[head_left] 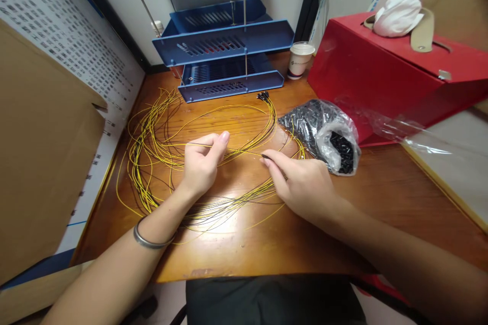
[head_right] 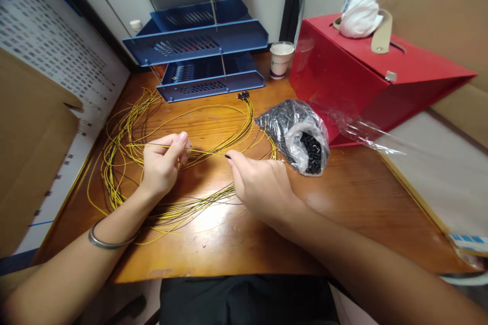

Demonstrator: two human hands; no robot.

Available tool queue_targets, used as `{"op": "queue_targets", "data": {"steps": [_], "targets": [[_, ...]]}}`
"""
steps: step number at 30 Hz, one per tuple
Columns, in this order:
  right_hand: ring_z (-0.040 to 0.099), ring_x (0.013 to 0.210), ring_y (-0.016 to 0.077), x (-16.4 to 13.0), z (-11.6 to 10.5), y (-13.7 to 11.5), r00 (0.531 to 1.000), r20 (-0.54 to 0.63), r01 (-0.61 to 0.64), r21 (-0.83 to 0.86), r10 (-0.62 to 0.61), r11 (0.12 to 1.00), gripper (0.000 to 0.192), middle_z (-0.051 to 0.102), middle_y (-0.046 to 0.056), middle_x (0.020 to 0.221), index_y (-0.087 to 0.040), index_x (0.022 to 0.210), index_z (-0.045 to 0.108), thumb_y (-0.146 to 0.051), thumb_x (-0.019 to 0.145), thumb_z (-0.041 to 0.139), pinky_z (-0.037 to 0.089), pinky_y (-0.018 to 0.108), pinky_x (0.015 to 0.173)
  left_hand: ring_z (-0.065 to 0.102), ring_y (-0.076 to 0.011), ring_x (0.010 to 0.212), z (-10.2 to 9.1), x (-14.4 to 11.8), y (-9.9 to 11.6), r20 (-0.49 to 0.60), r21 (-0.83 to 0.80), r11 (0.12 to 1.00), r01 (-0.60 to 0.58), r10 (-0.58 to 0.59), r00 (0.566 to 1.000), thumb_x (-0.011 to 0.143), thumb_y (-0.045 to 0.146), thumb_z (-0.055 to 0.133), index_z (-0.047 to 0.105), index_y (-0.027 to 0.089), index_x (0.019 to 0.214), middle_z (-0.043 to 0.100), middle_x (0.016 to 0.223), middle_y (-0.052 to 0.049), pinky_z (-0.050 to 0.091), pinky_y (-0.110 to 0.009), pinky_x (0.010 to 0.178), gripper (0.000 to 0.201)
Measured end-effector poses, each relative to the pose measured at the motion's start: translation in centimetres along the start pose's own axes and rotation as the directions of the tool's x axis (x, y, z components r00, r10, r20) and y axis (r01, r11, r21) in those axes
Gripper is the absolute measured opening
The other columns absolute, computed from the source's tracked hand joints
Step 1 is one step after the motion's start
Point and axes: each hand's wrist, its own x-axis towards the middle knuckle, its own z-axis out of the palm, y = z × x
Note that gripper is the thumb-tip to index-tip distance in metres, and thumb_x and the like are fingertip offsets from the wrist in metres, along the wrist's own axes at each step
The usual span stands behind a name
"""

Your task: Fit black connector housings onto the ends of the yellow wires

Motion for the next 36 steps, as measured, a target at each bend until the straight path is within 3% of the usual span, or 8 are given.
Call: {"op": "queue_targets", "data": {"steps": [4,7,10,17,21,27,36], "targets": [[0.071,0.055,0.0167,-0.03,0.13,0.00,1.000,-0.009,-0.007,0.032,0.007,0.999,0.023,0.081,0.003,0.081,-0.022,0.106,0.076,-0.024,0.097,0.054,0.036,0.028,0.051,0.045,-0.0107,0.049,0.11,-0.10,0.10,0.166,0.033,0.999,-0.038,0.032,0.986,0.093,0.057,0.059,0.051,0.017,0.050,0.051,0.049,0.000,0.035,-0.026,0.052,0.059],[0.072,0.057,0.0169,-0.04,0.16,-0.10,0.999,-0.044,0.009,0.063,-0.006,0.998,0.024,0.082,0.004,0.086,-0.021,0.106,0.076,-0.025,0.098,0.054,0.038,0.028,0.051,0.056,-0.0129,0.057,0.23,-0.24,0.28,0.321,0.077,0.992,-0.104,0.074,0.944,0.095,0.042,0.061,0.065,0.016,0.062,0.065,0.060,-0.003,0.043,-0.027,0.061,0.042],[0.074,0.059,0.0168,-0.01,0.24,-0.10,0.998,-0.060,0.022,0.076,-0.018,0.997,0.024,0.082,0.003,0.091,-0.021,0.108,0.076,-0.024,0.099,0.054,0.040,0.027,0.052,0.062,-0.0141,0.064,0.36,-0.33,0.28,0.395,0.103,0.982,-0.157,0.105,0.913,0.096,0.029,0.058,0.074,0.016,0.076,0.072,0.069,-0.004,0.046,-0.027,0.067,0.028],[0.070,0.052,0.0144,-0.04,0.26,-0.22,0.995,-0.075,0.069,0.134,-0.059,0.989,0.027,0.082,0.002,0.091,-0.020,0.116,0.075,-0.020,0.098,0.055,0.043,0.027,0.052,0.061,-0.0141,0.066,0.26,-0.34,0.12,0.421,0.169,0.959,-0.227,0.138,0.896,0.097,0.025,0.057,0.075,0.016,0.080,0.073,0.072,-0.004,0.045,-0.027,0.069,0.027],[0.074,0.060,0.0154,-0.08,0.10,-0.50,0.999,-0.035,0.036,0.202,-0.030,0.979,0.027,0.082,0.001,0.095,-0.020,0.116,0.075,-0.020,0.097,0.055,0.047,0.025,0.056,0.060,-0.0130,0.068,0.30,-0.48,0.23,0.454,0.203,0.938,-0.281,0.164,0.876,0.097,0.022,0.058,0.076,0.016,0.082,0.073,0.072,-0.002,0.043,-0.026,0.070,0.024],[0.079,0.071,0.0202,-0.09,0.28,-0.54,0.999,-0.052,0.016,0.213,-0.005,0.977,0.025,0.082,0.003,0.100,-0.018,0.114,0.074,-0.019,0.094,0.059,0.053,0.026,0.061,0.061,-0.0116,0.067,0.30,-0.53,0.08,0.439,0.172,0.932,-0.319,0.217,0.872,0.095,0.020,0.059,0.074,0.016,0.077,0.074,0.073,-0.002,0.044,-0.026,0.073,0.024],[0.079,0.072,0.0220,0.18,0.23,-0.21,0.999,-0.019,-0.033,0.197,0.037,0.980,0.031,0.081,0.004,0.105,-0.014,0.120,0.071,-0.022,0.094,0.056,0.057,0.030,0.063,0.051,-0.0113,0.058,-0.18,-0.43,0.06,0.389,0.069,0.932,-0.355,0.303,0.870,0.092,0.021,0.057,0.060,0.016,0.062,0.060,0.059,0.001,0.041,-0.029,0.068,0.030]]}}
